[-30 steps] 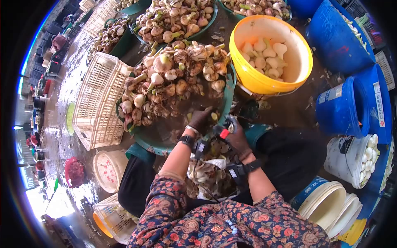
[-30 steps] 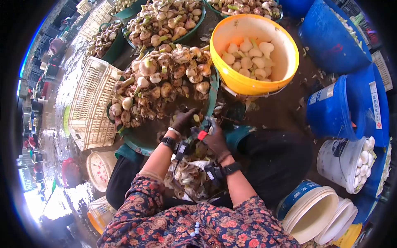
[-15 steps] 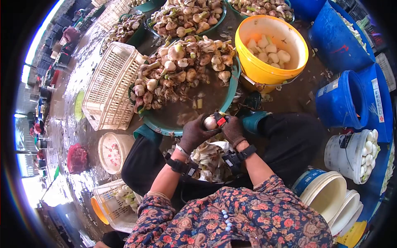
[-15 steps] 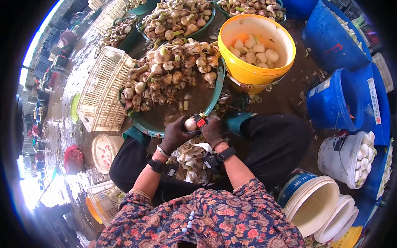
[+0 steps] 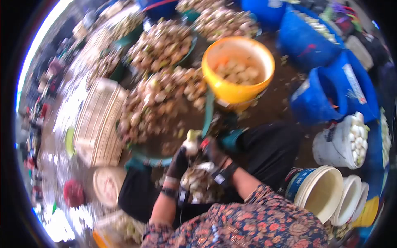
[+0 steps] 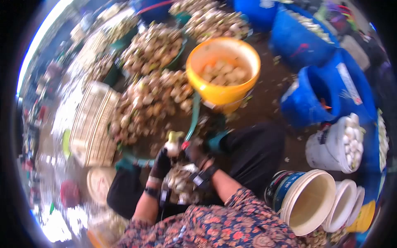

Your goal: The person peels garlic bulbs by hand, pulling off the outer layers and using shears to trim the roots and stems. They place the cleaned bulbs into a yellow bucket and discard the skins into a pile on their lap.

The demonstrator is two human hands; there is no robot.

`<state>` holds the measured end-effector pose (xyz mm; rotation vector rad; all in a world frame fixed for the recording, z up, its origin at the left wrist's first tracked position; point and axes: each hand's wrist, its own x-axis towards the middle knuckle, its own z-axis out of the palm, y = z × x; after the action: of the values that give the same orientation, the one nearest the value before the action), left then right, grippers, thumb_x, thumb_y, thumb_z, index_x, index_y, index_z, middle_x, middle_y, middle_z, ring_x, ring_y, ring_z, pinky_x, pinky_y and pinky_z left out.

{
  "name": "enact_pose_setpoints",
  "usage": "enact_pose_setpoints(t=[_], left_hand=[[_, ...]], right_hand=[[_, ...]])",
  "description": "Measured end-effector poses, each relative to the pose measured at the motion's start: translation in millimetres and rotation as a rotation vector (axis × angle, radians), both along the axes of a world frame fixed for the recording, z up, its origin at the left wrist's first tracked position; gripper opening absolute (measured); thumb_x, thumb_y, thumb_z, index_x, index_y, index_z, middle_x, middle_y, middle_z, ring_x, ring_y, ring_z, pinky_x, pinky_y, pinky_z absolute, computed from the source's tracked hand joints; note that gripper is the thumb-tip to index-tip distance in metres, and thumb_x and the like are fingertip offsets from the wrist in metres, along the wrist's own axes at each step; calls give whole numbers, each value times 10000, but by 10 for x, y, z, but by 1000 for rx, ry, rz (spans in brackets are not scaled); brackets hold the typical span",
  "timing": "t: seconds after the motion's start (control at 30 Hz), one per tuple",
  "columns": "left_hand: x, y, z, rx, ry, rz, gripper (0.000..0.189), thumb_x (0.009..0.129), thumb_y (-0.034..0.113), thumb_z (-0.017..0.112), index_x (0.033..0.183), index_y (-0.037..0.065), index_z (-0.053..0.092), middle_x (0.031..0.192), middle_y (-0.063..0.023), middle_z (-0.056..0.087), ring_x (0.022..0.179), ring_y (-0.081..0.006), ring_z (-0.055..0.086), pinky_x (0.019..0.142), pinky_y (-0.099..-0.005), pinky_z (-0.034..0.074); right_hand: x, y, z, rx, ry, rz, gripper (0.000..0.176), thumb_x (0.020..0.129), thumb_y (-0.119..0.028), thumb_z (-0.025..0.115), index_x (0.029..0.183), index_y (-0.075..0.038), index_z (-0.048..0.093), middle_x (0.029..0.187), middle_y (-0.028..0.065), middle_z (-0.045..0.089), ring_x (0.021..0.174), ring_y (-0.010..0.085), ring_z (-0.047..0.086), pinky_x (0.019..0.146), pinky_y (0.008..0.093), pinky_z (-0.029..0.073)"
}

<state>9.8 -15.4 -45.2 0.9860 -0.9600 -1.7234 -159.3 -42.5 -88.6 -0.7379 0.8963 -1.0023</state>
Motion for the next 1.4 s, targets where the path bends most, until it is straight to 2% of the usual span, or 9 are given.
enact_pose_setpoints(t=[0.1, 0.43, 0.6, 0.67, 0.77, 0.9, 1.0, 1.1, 1.4], left_hand=[[-257, 1, 447, 93, -172, -164, 521, 811, 218, 664, 1236, -20, 478, 1124, -75, 575, 1004, -140, 544, 881, -295, 438], [-182, -82, 823, 43, -403, -356, 353, 757, 62, 700, 1072, -27, 568, 866, -42, 622, 747, -116, 596, 661, -236, 497], [-58, -38, 468, 195, -345, -160, 229, 838, 173, 637, 941, -32, 633, 801, -36, 629, 683, -102, 594, 591, -244, 483], [-26, 0, 563, 123, -536, -106, 281, 878, 246, 588, 940, -25, 624, 791, -68, 638, 692, -143, 620, 593, -270, 490], [138, 108, 357, -660, -1085, 37, 367, 818, 117, 587, 1171, 26, 538, 904, -188, 633, 819, -358, 624, 693, -389, 507], [210, 155, 409, -492, -996, 32, 468, 773, 88, 605, 1217, -21, 499, 1104, -230, 586, 1023, -364, 575, 862, -388, 471], [183, 140, 432, -755, -979, 183, 425, 770, 55, 641, 1174, -21, 533, 1083, -182, 606, 983, -320, 600, 855, -357, 475], [108, 97, 618, 163, -65, 233, 280, 880, 189, 579, 1106, 23, 571, 940, -29, 619, 847, -118, 580, 715, -271, 484], [204, 358, 702, -62, -843, -829, 405, 754, 352, 718, 1005, 41, 648, 942, -122, 664, 861, -232, 625, 793, -326, 471]], right_hand=[[123, -22, 82, 105, -514, -132, 320, 947, -396, 437, 978, -118, 593, 800, -33, 576, 655, 92, 510, 607, 261, 456], [-131, 64, 175, -588, 1098, 321, 453, 876, -427, 463, 990, 3, 545, 807, 215, 619, 782, 323, 625, 704, 423, 456], [-117, 26, 286, -431, 579, 243, 428, 800, -281, 640, 1132, -47, 507, 989, 185, 594, 928, 329, 583, 812, 382, 457], [-197, -10, 443, -1241, 794, 214, 466, 830, -296, 623, 1192, -36, 489, 1042, 152, 585, 969, 301, 571, 869, 350, 441], [-105, 56, 517, -410, 23, 277, 378, 871, -110, 581, 1234, -51, 494, 1227, 100, 509, 1136, 162, 472, 974, 309, 382], [-91, 57, 1005, -1164, 812, 237, 465, 710, -282, 713, 1120, -93, 606, 1180, 128, 536, 1175, 278, 451, 1002, 414, 347], [-9, 99, 886, -1057, 882, -19, 302, 739, -187, 670, 1021, -81, 643, 964, 106, 639, 961, 271, 577, 895, 390, 435], [8, 88, 681, -124, 189, -89, 207, 850, -190, 593, 1009, -67, 643, 918, 70, 650, 827, 218, 619, 767, 329, 498], [-164, -92, 539, 556, -585, -116, 294, 850, -402, 579, 959, -137, 645, 832, -5, 681, 712, 129, 645, 492, 262, 479]])
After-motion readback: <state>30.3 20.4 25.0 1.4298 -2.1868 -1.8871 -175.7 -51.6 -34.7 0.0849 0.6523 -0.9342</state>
